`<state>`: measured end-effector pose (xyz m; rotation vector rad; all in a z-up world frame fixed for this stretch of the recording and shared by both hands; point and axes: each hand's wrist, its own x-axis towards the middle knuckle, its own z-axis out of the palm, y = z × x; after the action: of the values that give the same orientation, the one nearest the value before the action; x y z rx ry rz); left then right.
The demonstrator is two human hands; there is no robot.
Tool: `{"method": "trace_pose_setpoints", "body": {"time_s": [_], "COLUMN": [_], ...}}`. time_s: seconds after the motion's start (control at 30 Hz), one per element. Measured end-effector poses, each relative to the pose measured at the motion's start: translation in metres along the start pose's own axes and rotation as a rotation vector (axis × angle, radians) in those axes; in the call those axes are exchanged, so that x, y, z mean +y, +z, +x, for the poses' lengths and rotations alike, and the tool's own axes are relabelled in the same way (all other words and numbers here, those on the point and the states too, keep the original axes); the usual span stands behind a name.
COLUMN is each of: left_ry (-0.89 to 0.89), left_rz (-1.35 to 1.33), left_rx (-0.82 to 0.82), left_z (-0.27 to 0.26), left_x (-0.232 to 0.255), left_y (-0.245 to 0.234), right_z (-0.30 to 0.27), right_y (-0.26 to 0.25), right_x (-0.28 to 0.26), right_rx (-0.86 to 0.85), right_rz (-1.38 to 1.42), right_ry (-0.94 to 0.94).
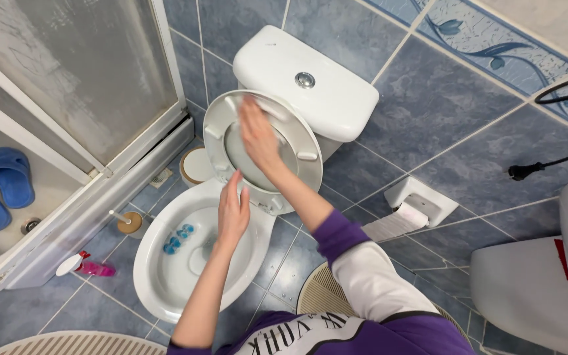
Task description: Cleaning the exterior and interior surfaces of a toilet with a wet wipe.
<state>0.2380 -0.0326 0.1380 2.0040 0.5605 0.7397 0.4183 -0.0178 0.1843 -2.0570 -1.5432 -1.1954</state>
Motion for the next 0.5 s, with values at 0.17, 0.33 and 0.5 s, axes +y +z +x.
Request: {"method": "trace_pose_setpoints", "body": {"time_s": [0.17, 0.33, 0.5], "left_ry": [0.167, 0.226, 0.223], "left_rz": [0.012, -0.017, -0.066], "left_rx": [0.162, 0.155, 0.086], "left_z": [0.045, 0.057, 0.049], "left_x": [0.021, 0.04, 0.026], "left_y": [0.013, 0.012, 0.027], "right_z": [0.004, -0.043, -0.094], "right_y": [-0.013, -0.101, -0.134], "right_x": [0.014, 0.018, 0.028], "right_rx": [-0.135, -0.284, -0.142], "right_rz": [-0.196, -0.262, -0.221], "right_ry": [-0.115, 0.132, -0.119]}}
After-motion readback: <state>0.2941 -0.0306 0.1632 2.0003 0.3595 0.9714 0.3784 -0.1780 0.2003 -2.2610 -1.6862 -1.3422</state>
